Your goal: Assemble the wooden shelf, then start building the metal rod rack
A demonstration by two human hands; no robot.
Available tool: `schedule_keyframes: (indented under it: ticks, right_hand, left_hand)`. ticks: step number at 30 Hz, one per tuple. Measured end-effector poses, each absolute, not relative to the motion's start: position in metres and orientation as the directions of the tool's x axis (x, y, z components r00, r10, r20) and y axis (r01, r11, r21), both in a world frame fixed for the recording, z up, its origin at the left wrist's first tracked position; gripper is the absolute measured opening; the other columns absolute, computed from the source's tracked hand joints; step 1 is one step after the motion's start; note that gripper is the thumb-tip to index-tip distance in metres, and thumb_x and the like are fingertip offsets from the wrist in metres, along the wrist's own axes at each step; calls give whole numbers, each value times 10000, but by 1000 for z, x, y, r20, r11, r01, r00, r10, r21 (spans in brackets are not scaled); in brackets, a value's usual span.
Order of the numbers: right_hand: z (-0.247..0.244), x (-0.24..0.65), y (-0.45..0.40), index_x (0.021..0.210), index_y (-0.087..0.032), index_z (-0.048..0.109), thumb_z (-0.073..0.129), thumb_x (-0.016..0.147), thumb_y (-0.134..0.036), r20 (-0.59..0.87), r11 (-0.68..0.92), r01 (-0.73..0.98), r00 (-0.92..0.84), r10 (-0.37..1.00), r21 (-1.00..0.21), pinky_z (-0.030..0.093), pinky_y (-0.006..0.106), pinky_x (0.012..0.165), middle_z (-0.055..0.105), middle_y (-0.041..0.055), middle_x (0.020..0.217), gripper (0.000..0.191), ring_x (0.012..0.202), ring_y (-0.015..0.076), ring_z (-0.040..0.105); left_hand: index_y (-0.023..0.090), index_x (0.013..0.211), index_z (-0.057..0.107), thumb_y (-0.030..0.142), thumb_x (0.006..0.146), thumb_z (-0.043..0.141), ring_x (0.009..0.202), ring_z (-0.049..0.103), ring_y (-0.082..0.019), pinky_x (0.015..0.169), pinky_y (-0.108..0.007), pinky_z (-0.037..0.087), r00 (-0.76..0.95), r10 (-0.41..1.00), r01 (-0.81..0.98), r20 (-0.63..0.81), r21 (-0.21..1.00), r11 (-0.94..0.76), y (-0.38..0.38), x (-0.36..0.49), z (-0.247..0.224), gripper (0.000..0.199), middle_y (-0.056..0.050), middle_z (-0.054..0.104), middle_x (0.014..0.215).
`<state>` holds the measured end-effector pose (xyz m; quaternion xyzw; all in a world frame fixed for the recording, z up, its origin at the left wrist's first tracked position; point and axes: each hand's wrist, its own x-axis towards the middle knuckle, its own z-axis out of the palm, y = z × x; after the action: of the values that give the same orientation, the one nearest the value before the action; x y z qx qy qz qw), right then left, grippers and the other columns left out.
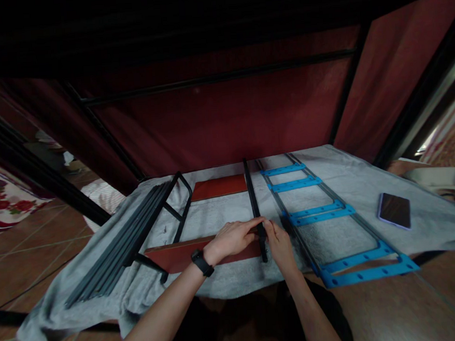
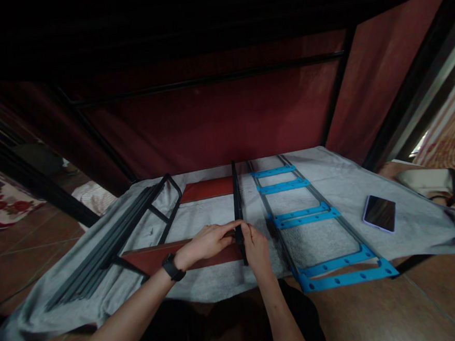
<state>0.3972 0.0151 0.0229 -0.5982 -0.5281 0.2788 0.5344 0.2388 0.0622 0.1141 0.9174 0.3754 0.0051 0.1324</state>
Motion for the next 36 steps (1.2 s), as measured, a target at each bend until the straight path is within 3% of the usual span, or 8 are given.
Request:
schedule_keyframes:
  ticks: [7,10,14,19,23,26,31,36]
  right_hand:
    - [21,406,5,1031,-263,580,450,939,-494,267,225,179,257,929,-958,435,295,696,632,0,870,281,745,174,568]
    - [23,405,8,967,-254,579,443,940,-484,274,218,233,244,930,-948,418,290,692,623,-3,852,268,756,170,561]
    - [24,400,12,796,-248,541,383,960,-534,231,135,338,264,936,-931,363,286,626,539,-30,673,365,655,163,519]
    - [21,399,10,759,-251,523,374,952,-562,190,96,288,318,929,-953,351,290,578,498,-36,608,395,586,163,484]
    - [20,404,8,969,-251,574,443,930,-523,226,185,162,291,929,-969,432,296,636,602,-7,775,304,675,170,551]
    - [21,407,10,981,-248,581,487,911,-491,287,251,173,236,928,-952,460,297,699,627,9,873,270,753,171,574]
    - [23,404,13,830,-247,569,409,945,-543,239,159,301,253,937,-940,409,281,615,535,-35,667,355,644,159,523]
    - [20,404,10,817,-251,554,409,935,-591,186,114,253,282,941,-961,392,289,569,482,-47,602,388,585,161,496]
  left_hand:
    - [419,1498,344,345,950,488,1082,688,-260,889,-354,528,704,704,700,-89,254,-668,59,240,118,571,17,685,1289]
    - [426,1505,332,371,952,491,1088,684,-259,896,-350,521,693,714,712,-101,252,-656,58,241,119,579,14,680,1298]
    - [434,1518,305,353,954,482,1099,680,-253,909,-345,514,691,714,714,-112,258,-651,58,241,119,597,20,675,1306]
    - [456,1512,309,343,951,480,1081,688,-247,892,-328,516,693,713,711,-109,269,-650,59,241,120,598,37,681,1295]
    - [459,1521,293,344,946,491,1103,680,-253,892,-322,513,690,717,713,-104,268,-648,58,241,120,619,36,679,1299]
    - [462,1520,294,347,947,494,1113,676,-254,891,-326,515,695,713,706,-95,276,-652,58,241,120,617,36,678,1300]
    - [455,1522,295,337,944,491,1084,687,-244,883,-321,517,685,721,719,-103,253,-647,59,241,118,622,37,694,1271]
    - [453,1533,260,340,951,467,1072,692,-244,879,-326,519,702,706,705,-91,224,-673,58,242,116,629,35,687,1285]
